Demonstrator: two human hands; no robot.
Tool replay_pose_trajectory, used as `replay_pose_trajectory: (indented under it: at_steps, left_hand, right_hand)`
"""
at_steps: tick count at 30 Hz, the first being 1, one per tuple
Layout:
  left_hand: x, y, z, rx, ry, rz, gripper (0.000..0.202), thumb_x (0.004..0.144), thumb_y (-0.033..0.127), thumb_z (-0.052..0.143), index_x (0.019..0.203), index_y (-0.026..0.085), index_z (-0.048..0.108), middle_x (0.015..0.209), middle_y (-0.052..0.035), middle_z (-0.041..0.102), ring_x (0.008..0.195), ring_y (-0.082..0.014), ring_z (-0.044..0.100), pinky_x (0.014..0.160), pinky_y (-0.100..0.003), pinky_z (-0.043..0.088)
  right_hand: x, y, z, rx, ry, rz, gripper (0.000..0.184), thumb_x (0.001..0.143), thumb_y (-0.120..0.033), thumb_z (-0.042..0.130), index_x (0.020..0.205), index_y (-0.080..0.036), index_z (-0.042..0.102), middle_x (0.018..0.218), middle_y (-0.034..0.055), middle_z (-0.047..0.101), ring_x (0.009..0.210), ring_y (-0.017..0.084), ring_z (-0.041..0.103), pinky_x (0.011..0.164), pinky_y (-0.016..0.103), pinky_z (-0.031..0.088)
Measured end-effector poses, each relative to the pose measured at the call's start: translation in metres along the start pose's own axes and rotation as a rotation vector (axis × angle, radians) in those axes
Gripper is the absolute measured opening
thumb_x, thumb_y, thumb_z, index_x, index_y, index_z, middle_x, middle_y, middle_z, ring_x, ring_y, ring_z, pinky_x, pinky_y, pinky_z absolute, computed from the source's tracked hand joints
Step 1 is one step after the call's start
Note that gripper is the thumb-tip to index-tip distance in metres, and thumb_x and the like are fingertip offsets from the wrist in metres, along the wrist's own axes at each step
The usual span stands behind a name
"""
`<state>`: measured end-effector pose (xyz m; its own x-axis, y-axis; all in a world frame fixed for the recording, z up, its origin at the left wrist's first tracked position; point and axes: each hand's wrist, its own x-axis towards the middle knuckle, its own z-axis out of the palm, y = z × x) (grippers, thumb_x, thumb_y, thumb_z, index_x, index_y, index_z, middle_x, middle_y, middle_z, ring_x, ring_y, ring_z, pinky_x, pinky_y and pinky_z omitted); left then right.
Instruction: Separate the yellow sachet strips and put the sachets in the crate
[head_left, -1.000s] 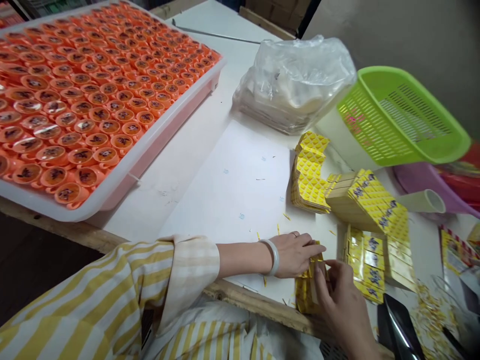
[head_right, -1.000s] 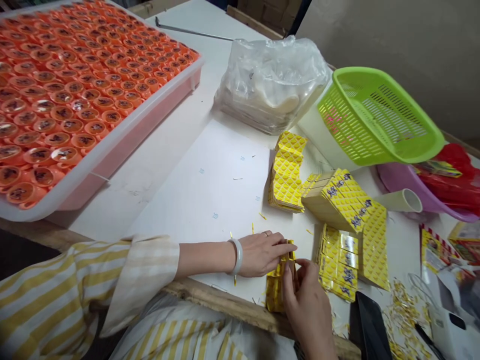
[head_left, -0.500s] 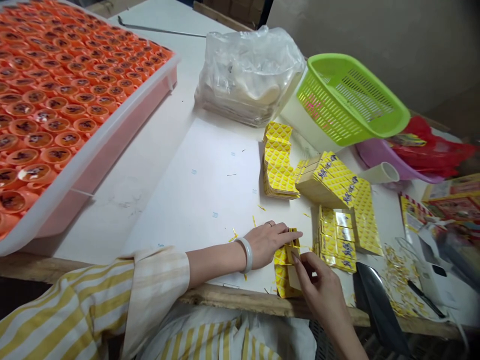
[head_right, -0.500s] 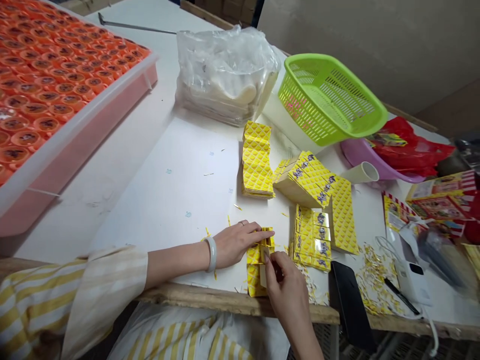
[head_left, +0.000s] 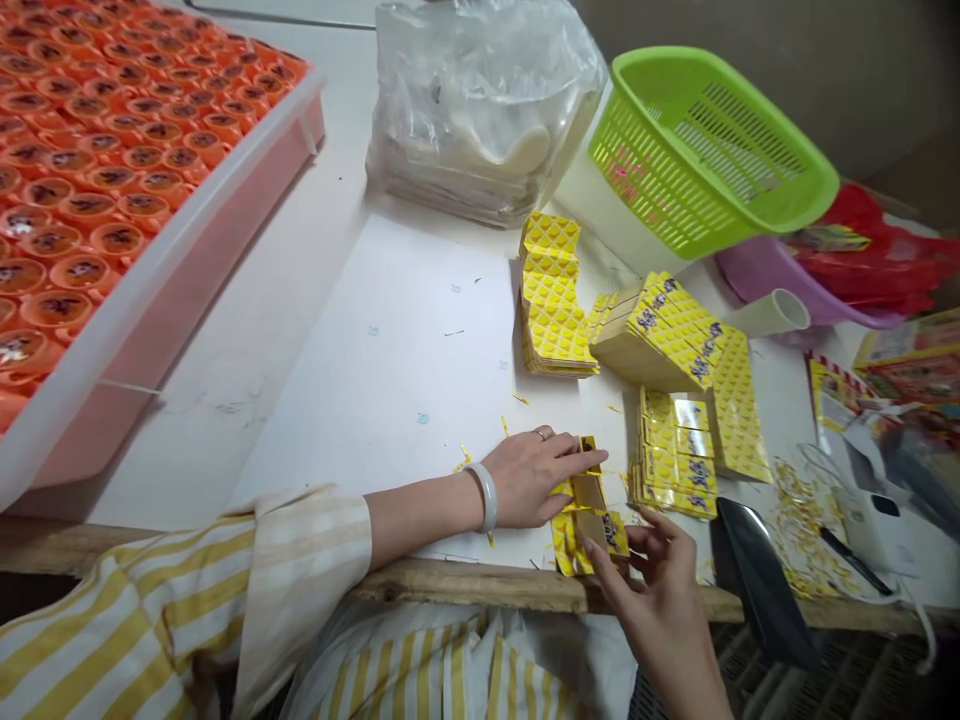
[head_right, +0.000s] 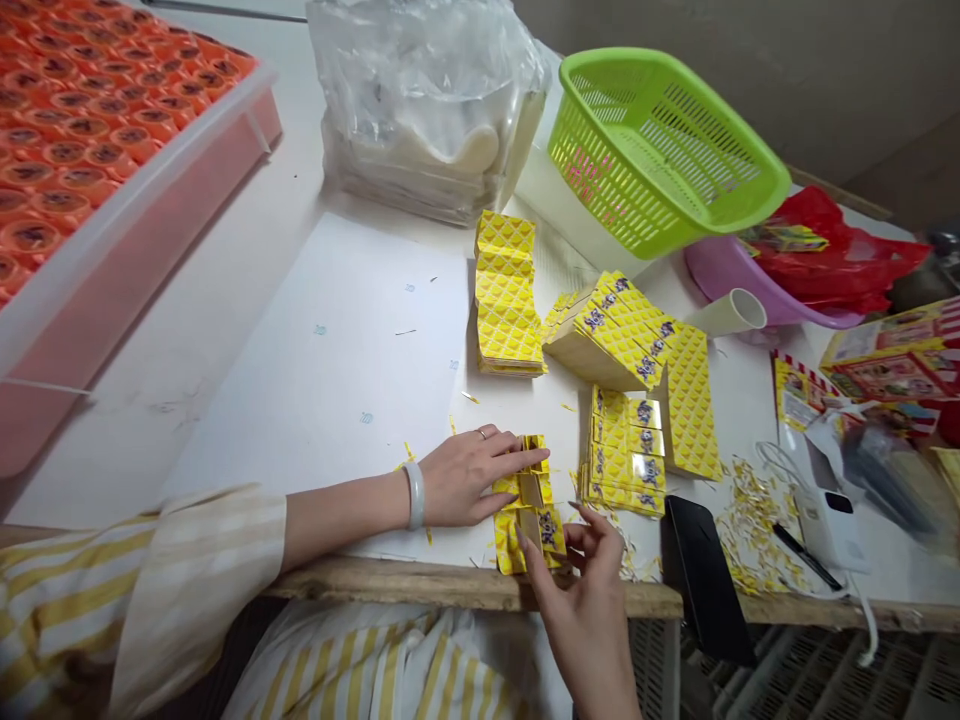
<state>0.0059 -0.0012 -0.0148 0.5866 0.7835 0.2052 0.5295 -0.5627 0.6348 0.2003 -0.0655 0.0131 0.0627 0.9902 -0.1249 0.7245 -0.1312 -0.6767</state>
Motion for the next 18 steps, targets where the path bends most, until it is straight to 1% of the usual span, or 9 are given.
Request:
replay_pose_trajectory:
  at_steps: [1,3,4,5,6,8,13,15,18]
  left_hand:
    - [0.000,0.000,0.000,-0.006,0.002,-0.003,0.059,0.083,0.029,0.058,0.137,0.017,0.038,0.113,-0.0067,0.055,0.099,-0.0222,0.049,0.089,-0.034,0.042]
    - [-0.001,0.000,-0.001,-0.011,0.006,-0.015,0.060,0.083,0.030,0.058,0.138,0.018,0.036,0.113,-0.0065,0.055,0.098,-0.0221,0.049,0.089,-0.034,0.042]
    - [-0.001,0.000,-0.001,-0.011,0.004,-0.021,0.060,0.083,0.030,0.058,0.138,0.019,0.036,0.112,-0.0065,0.055,0.097,-0.0221,0.049,0.089,-0.034,0.042]
    - [-0.001,0.000,-0.001,-0.011,0.000,-0.024,0.061,0.083,0.030,0.058,0.138,0.019,0.035,0.112,-0.0066,0.055,0.097,-0.0222,0.049,0.089,-0.035,0.042]
    - [-0.001,0.000,-0.002,-0.011,-0.004,-0.024,0.061,0.083,0.031,0.058,0.138,0.019,0.035,0.112,-0.0068,0.055,0.097,-0.0223,0.049,0.089,-0.035,0.042]
    - [-0.001,0.000,-0.002,-0.011,-0.011,-0.018,0.061,0.083,0.032,0.059,0.138,0.019,0.035,0.113,-0.0072,0.055,0.097,-0.0225,0.049,0.089,-0.035,0.042]
    - [0.000,0.000,-0.001,0.008,-0.023,-0.008,0.063,0.082,0.032,0.058,0.139,0.019,0.033,0.117,-0.0074,0.054,0.098,-0.0231,0.048,0.088,-0.035,0.042]
    - [0.000,0.000,-0.001,0.009,-0.030,-0.013,0.065,0.081,0.032,0.059,0.139,0.018,0.032,0.117,-0.0074,0.053,0.099,-0.0233,0.048,0.088,-0.035,0.042]
    - [0.000,0.000,-0.001,-0.001,-0.038,-0.005,0.065,0.082,0.032,0.058,0.140,0.018,0.032,0.118,-0.0075,0.053,0.100,-0.0231,0.048,0.090,-0.035,0.041]
  right_hand:
    - [-0.003,0.001,-0.001,-0.025,-0.022,0.014,0.052,0.074,-0.048,0.065,0.112,-0.021,0.041,0.090,0.0036,0.055,0.076,0.017,0.057,0.063,0.029,0.049]
    - [-0.004,0.001,-0.001,-0.140,-0.083,-0.030,0.031,0.079,-0.049,0.058,0.087,-0.020,0.049,0.077,0.0016,0.055,0.066,0.016,0.053,0.058,0.028,0.045]
    - [-0.002,-0.001,-0.001,-0.208,-0.095,-0.081,0.029,0.082,-0.049,0.053,0.076,-0.021,0.047,0.070,0.0006,0.053,0.063,0.016,0.050,0.057,0.028,0.042]
    - [0.000,-0.002,0.000,-0.269,-0.089,-0.139,0.032,0.085,-0.048,0.049,0.068,-0.021,0.044,0.065,0.0000,0.050,0.060,0.016,0.048,0.056,0.028,0.040]
    - [0.003,-0.004,0.001,-0.313,-0.073,-0.195,0.034,0.087,-0.047,0.045,0.064,-0.022,0.042,0.062,-0.0002,0.048,0.059,0.016,0.046,0.055,0.028,0.037]
    - [0.007,-0.007,0.002,-0.369,-0.072,-0.279,0.032,0.090,-0.041,0.040,0.064,-0.022,0.039,0.062,0.0003,0.048,0.061,0.017,0.045,0.056,0.028,0.035]
    - [0.008,-0.008,0.007,-0.570,-0.182,-0.374,0.021,0.092,-0.020,0.033,0.072,-0.023,0.039,0.071,0.0038,0.050,0.069,0.020,0.046,0.061,0.031,0.035]
    - [0.007,-0.007,0.007,-0.625,-0.209,-0.408,0.020,0.092,-0.017,0.031,0.074,-0.023,0.039,0.072,0.0042,0.050,0.069,0.021,0.045,0.061,0.031,0.036]
    - [0.006,-0.006,0.006,-0.749,-0.201,-0.436,0.018,0.091,-0.016,0.033,0.076,-0.023,0.039,0.069,0.0038,0.050,0.068,0.021,0.046,0.059,0.031,0.034]
